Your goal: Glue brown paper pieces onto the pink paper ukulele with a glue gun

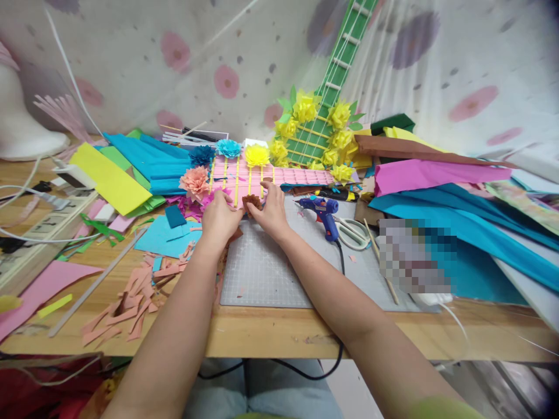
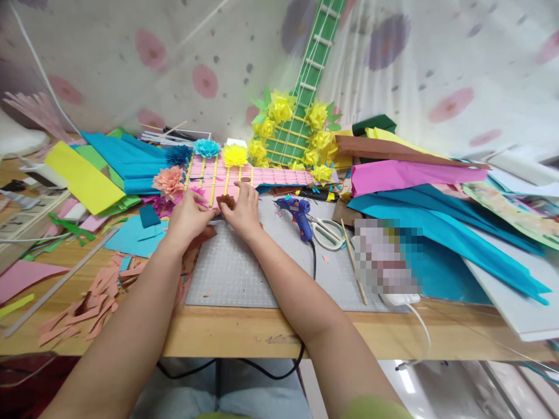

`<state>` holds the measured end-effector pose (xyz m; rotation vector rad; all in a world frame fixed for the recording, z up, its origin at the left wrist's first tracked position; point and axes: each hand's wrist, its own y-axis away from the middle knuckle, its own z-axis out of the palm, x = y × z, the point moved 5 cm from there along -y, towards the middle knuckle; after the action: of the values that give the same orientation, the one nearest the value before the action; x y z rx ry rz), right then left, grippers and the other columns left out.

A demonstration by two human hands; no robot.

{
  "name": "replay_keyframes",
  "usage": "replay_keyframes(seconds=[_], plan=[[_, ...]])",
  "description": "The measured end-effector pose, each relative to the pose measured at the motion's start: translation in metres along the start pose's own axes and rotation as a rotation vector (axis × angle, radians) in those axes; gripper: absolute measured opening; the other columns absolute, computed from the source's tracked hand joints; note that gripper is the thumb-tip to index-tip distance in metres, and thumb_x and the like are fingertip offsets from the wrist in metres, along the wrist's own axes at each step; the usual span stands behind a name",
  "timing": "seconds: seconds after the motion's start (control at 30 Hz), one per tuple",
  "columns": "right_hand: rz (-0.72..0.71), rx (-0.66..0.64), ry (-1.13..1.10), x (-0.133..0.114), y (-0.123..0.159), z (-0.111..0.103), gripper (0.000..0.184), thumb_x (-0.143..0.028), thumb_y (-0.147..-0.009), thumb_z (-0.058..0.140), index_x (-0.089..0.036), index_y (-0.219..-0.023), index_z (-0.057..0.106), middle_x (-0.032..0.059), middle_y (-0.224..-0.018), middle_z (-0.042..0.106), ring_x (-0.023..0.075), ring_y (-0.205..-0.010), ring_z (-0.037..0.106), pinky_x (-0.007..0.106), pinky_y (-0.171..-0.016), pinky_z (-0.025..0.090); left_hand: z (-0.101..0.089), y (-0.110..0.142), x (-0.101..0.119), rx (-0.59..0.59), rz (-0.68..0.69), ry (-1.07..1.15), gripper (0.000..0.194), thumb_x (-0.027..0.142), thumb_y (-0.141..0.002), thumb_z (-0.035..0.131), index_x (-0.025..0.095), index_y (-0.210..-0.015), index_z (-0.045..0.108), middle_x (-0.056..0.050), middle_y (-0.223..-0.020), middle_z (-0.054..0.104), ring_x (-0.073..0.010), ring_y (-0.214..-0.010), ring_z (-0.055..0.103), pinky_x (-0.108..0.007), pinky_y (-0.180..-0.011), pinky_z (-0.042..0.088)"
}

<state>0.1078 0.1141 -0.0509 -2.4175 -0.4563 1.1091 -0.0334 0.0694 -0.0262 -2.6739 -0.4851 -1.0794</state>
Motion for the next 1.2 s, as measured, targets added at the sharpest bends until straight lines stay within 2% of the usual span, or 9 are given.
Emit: replay_keyframes(seconds=[0.37,0.57,0.9,1.2], plan=[[0.004,-0.030,0.018,-0.002,0.001,0.000,0.050,-0.028,-0.074,0.060,-0.017,-0.120,0.046,0.0142,-0.120,0.053,0.0283,-0.115,0.045,0.046,-0.101,0.036,0.003,0.001,0.001,0.000,-0.008,-0.106,0.031,0.028,-0.067,0.068,0.023,-0.081,0.041,-0.003,-0.077,0.062,-0.0277,-0.089,0.064,-0.039,-0.079,0.046],[0.024,-0.030,0.023,-0.002,0.001,0.000,0.050,-0.028,-0.074,0.062,-0.015,-0.120,0.047,0.0149,-0.121,0.052,0.0275,-0.115,0.044,0.044,-0.102,0.036,0.004,0.002,0.003,0.028,0.049,-0.123,0.030,0.021,-0.069,0.067,0.023,-0.085,0.041,-0.001,-0.075,0.063,-0.0256,-0.084,0.065,-0.036,-0.074,0.046],[-0.008,0.015,-0.011,0.001,0.000,0.002,0.049,-0.028,-0.072,0.065,-0.015,-0.117,0.049,0.0142,-0.118,0.054,0.0280,-0.112,0.046,0.046,-0.101,0.038,0.010,0.001,0.000,0.034,0.031,-0.214,0.030,0.024,-0.072,0.064,0.022,-0.095,0.044,-0.001,-0.083,0.068,-0.0218,-0.086,0.066,-0.030,-0.069,0.043],[-0.012,0.022,0.004,0.001,0.001,0.003,0.048,-0.028,-0.073,0.063,-0.015,-0.116,0.048,0.0147,-0.117,0.054,0.0278,-0.111,0.046,0.045,-0.100,0.038,0.012,0.001,0.001,0.030,0.030,-0.179,0.029,0.024,-0.074,0.064,0.021,-0.096,0.046,-0.001,-0.083,0.069,-0.0191,-0.087,0.066,-0.028,-0.071,0.043]])
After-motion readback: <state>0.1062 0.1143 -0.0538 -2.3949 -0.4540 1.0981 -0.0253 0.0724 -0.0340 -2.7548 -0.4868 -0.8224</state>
